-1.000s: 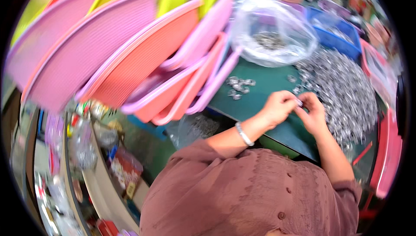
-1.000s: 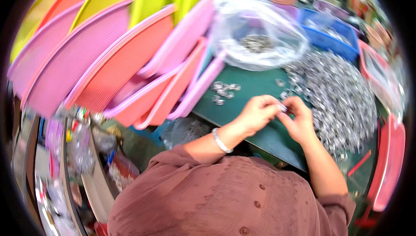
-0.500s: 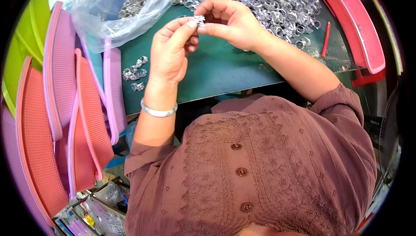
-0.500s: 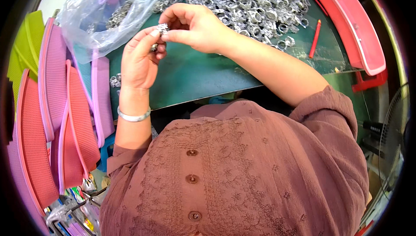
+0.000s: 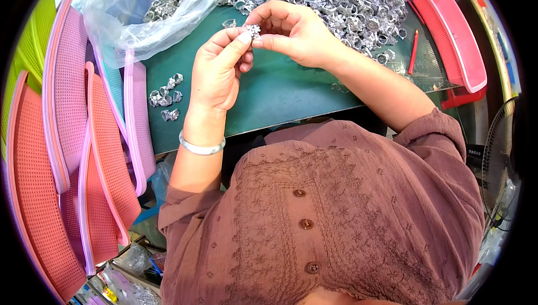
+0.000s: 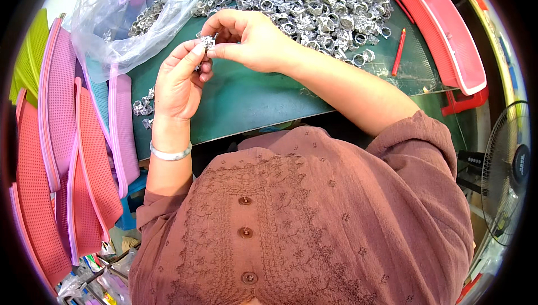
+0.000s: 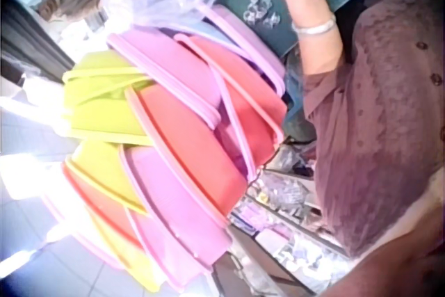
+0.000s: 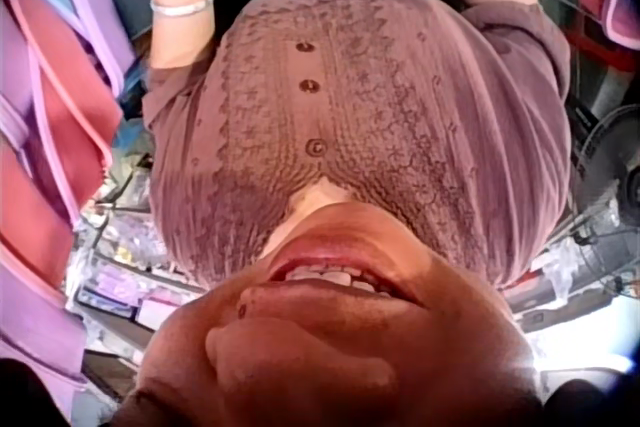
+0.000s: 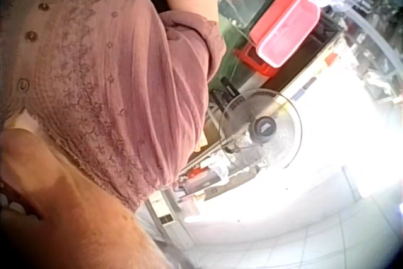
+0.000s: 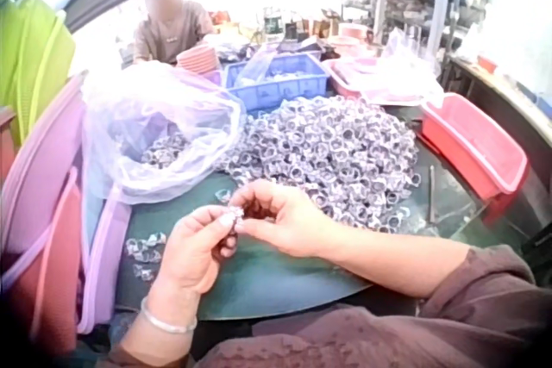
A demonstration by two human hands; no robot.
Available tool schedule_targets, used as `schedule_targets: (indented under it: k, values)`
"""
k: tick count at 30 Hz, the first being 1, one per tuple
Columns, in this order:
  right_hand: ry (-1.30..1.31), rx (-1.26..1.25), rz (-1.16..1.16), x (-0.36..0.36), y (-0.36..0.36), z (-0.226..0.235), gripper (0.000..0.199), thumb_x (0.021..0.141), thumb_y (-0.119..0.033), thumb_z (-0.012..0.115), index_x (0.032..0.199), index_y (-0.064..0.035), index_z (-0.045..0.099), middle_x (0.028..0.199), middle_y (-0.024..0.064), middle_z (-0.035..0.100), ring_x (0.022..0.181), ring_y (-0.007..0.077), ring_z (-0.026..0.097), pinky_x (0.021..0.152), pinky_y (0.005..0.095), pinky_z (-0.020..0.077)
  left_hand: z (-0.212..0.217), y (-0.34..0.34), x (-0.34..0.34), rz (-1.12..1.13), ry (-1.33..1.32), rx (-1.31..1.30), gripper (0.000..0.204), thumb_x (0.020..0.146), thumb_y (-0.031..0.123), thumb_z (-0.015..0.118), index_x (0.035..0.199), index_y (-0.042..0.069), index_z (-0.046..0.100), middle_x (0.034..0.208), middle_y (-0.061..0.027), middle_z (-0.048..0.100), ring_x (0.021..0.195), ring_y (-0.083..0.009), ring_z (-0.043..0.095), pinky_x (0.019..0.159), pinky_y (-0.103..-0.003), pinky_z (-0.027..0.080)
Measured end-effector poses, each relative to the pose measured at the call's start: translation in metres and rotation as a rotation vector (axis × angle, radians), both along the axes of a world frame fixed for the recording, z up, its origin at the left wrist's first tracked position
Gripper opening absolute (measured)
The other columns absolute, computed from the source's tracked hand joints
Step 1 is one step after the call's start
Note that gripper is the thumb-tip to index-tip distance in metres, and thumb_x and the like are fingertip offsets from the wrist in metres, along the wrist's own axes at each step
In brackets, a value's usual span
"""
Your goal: The person holds small metal ring-like components one at a time, turning them over in their hands, and uses a red pencil to mark specific spots on each component.
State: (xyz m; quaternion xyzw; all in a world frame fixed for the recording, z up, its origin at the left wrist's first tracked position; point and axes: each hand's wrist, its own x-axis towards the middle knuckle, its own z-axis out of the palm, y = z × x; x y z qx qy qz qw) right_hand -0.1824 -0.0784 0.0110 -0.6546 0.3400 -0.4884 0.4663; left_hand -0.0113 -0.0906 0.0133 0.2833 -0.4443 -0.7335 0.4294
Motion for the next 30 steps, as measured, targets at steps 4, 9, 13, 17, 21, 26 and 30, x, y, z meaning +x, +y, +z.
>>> schedule_targets:
  k: [4,9,13,17,21,26,30]
  values:
    - [0.035,-0.012,-0.014,0.002,0.001,-0.002,0.023,0.079,-0.004,0.060,0.101,0.0003,0.053,0.089,0.0041,0.058,0.084,0.0099,0.056,0.077,0.0245,0.0460,-0.003,0.002,0.002,0.011,0.007,0.024,0.009,0.083,0.008,0.055,0.090,0.003,0.059,0.077,-0.0018,0.057,0.063,-0.0080,0.049,0.053,-0.019,0.038]
    - [0.030,-0.002,0.000,0.003,0.001,-0.006,0.023,0.079,-0.005,0.060,0.100,0.0001,0.053,0.087,0.0038,0.059,0.083,0.0094,0.056,0.076,0.0239,0.0461,-0.004,0.005,0.003,0.021,0.011,0.041,0.010,0.083,0.008,0.055,0.090,0.002,0.059,0.077,-0.0019,0.057,0.063,-0.0080,0.048,0.053,-0.019,0.038]
    - [0.050,-0.008,-0.016,0.003,0.001,-0.009,0.022,0.079,-0.006,0.060,0.100,0.0000,0.053,0.087,0.0039,0.059,0.082,0.0091,0.056,0.075,0.0235,0.0461,-0.007,0.006,0.003,0.030,-0.001,0.050,0.010,0.083,0.007,0.055,0.090,0.001,0.059,0.075,-0.0020,0.056,0.062,-0.0079,0.048,0.053,-0.019,0.038]
    - [0.034,-0.012,-0.025,0.001,0.000,-0.013,0.023,0.079,-0.006,0.061,0.099,-0.0002,0.054,0.086,0.0033,0.058,0.081,0.0088,0.056,0.074,0.0232,0.0460,-0.007,0.005,0.002,0.030,-0.014,0.049,0.011,0.083,0.007,0.054,0.091,0.000,0.059,0.074,-0.0022,0.056,0.062,-0.0077,0.048,0.054,-0.019,0.038]
    - [0.042,-0.009,-0.038,-0.001,0.000,-0.015,0.022,0.078,-0.006,0.062,0.098,-0.0011,0.054,0.085,0.0024,0.058,0.080,0.0082,0.055,0.073,0.0226,0.0459,-0.010,0.004,-0.001,0.037,-0.024,0.046,0.011,0.083,0.006,0.054,0.091,0.000,0.059,0.073,-0.0022,0.056,0.062,-0.0076,0.049,0.053,-0.019,0.039]
    - [0.044,-0.003,-0.047,-0.003,-0.001,-0.017,0.021,0.078,-0.006,0.062,0.097,-0.0018,0.055,0.083,0.0019,0.058,0.079,0.0078,0.055,0.072,0.0223,0.0459,-0.012,0.003,-0.003,0.041,-0.027,0.052,0.012,0.083,0.006,0.054,0.092,0.000,0.059,0.074,-0.0023,0.057,0.062,-0.0076,0.050,0.053,-0.019,0.039]
    - [0.039,-0.001,-0.049,-0.004,-0.002,-0.018,0.021,0.078,-0.006,0.062,0.097,-0.0016,0.055,0.083,0.0019,0.058,0.079,0.0076,0.055,0.072,0.0223,0.0459,-0.014,0.002,-0.003,0.046,-0.029,0.057,0.012,0.083,0.006,0.055,0.092,0.000,0.060,0.075,-0.0025,0.057,0.062,-0.0077,0.050,0.053,-0.019,0.039]
